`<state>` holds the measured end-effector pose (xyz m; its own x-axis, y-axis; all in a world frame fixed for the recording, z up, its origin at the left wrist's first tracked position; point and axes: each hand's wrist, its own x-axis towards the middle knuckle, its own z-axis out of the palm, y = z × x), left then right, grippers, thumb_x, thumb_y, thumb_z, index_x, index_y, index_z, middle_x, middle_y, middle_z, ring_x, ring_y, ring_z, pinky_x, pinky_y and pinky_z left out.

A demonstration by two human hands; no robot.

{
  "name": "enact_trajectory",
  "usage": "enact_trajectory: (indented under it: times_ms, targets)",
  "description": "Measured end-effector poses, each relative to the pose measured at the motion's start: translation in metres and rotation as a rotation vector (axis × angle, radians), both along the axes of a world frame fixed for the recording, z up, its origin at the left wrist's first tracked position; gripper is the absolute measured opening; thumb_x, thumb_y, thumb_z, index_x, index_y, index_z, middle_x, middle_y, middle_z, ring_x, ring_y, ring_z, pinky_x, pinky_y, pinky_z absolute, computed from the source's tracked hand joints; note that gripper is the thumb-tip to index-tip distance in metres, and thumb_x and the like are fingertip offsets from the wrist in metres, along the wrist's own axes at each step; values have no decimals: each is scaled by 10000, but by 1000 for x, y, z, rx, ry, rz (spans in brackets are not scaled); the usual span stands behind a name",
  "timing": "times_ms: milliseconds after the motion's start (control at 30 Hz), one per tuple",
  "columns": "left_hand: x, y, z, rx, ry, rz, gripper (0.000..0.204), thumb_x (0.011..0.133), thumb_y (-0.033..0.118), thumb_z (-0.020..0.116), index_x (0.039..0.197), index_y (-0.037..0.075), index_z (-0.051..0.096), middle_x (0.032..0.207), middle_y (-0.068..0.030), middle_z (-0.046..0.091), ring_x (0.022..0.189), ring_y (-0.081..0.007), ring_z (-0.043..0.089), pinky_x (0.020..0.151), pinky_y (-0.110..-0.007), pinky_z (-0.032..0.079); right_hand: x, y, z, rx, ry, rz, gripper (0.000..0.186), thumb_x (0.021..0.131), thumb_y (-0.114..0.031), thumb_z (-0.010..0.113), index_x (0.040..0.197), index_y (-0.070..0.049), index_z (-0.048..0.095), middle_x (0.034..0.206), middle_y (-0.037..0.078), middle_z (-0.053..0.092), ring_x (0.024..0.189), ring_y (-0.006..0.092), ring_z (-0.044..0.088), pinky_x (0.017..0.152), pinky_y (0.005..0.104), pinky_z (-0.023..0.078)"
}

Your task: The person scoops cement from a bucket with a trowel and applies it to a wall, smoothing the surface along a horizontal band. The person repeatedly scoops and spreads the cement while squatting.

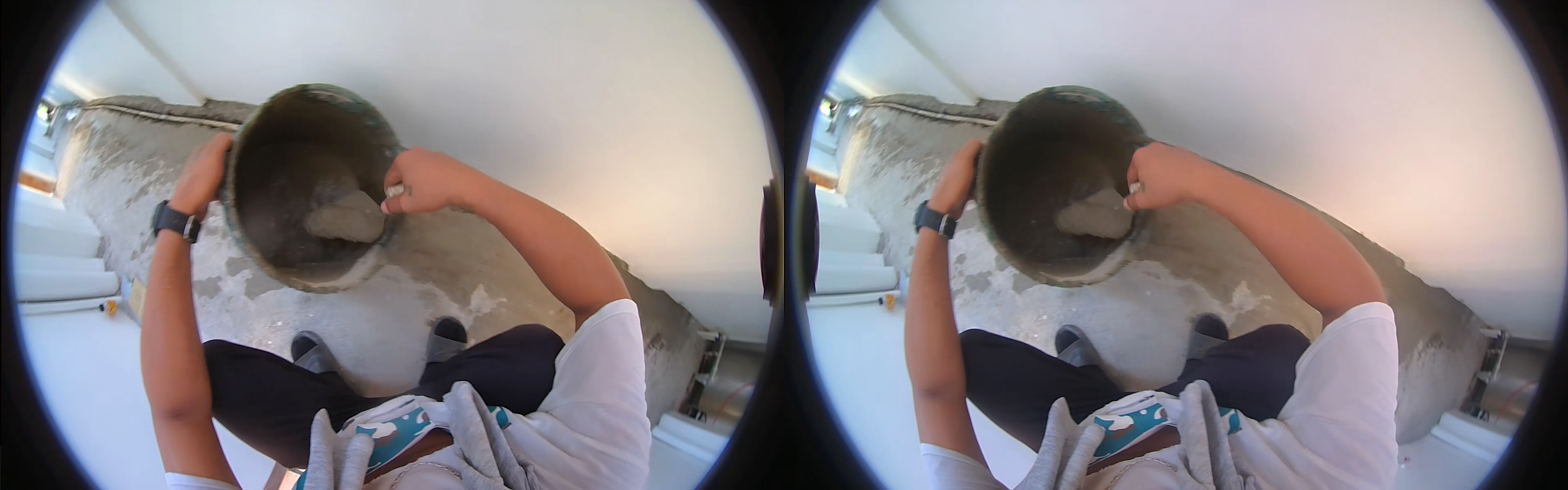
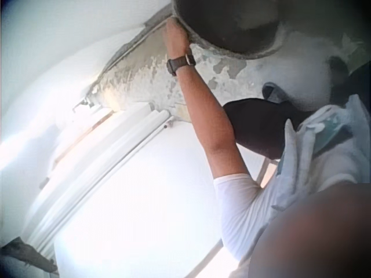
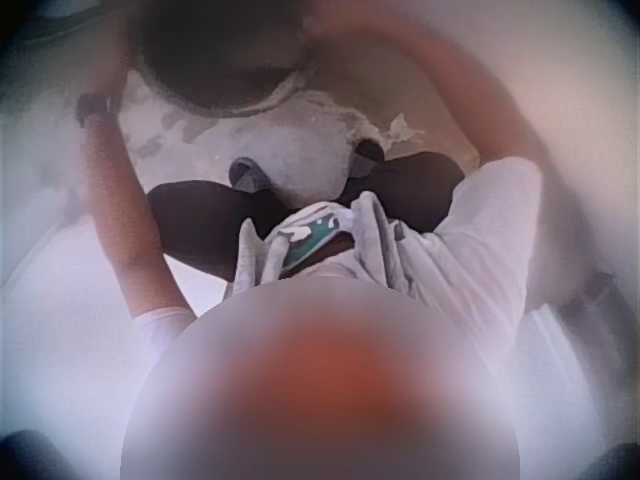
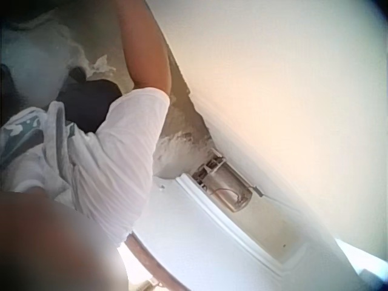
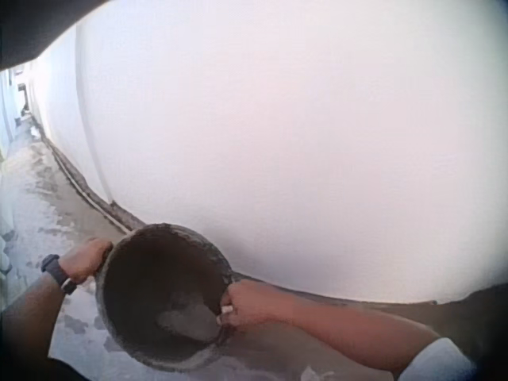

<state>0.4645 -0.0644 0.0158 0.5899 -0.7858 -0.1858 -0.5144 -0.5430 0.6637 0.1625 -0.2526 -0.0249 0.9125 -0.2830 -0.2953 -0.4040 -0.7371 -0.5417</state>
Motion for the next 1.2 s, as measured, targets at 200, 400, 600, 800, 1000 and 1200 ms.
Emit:
enact_trajectory:
  times_ms: [200, 400, 600, 800, 1000, 1200]
  targets:
    - [26, 2, -13, -22, 233, 130, 387, 1021, 388, 368, 861, 120, 596, 720, 28, 545, 606, -97, 467, 482, -292, 324, -95, -48, 21, 60, 40, -205, 348, 788, -344, 749, 937, -30, 762, 772, 157, 688, 735, 261, 634, 681, 391, 497]
    - [46, 9, -27, -214, 579, 221, 379, 1035, 370, 398, 961, 89, 642, 882, 15, 639, 787, -105, 570, 709, -293, 447, -210, -66, -28, 10, 52, -588, 355, 779, -337, 752, 975, -42, 759, 827, 178, 709, 788, 339, 670, 719, 426, 524]
    - [50, 17, -24, -235, 664, 176, 375, 1042, 348, 413, 1046, 57, 651, 1024, -19, 680, 934, -126, 607, 876, -308, 461, -284, -37, -155, -490, -68, -757, 363, 792, -242, 750, 1107, -74, 687, 998, 152, 677, 969, 350, 635, 808, 441, 493]
    - [53, 18, -24, -227, 661, 221, 381, 1044, 354, 407, 1050, 62, 652, 1034, -17, 677, 930, -124, 603, 864, -306, 463, -294, -2, -233, -689, -255, -880, 387, 756, -144, 763, 1122, -89, 649, 1056, 115, 647, 1012, 328, 589, 851, 445, 430]
    - [62, 24, -26, -225, 596, 178, 359, 1052, 343, 394, 1022, 83, 640, 988, -2, 656, 887, -112, 583, 824, -296, 469, -295, 9, -239, -704, -262, -949, 343, 759, -164, 772, 1081, -89, 679, 1019, 116, 658, 994, 327, 609, 846, 443, 453]
    - [68, 26, -30, -253, 581, 249, 330, 1055, 315, 388, 943, 92, 605, 929, 3, 629, 822, -106, 564, 777, -286, 469, -306, 7, -217, -328, -16, -1191, 337, 833, -319, 739, 940, -1, 709, 896, 220, 698, 882, 416, 668, 772, 488, 522]
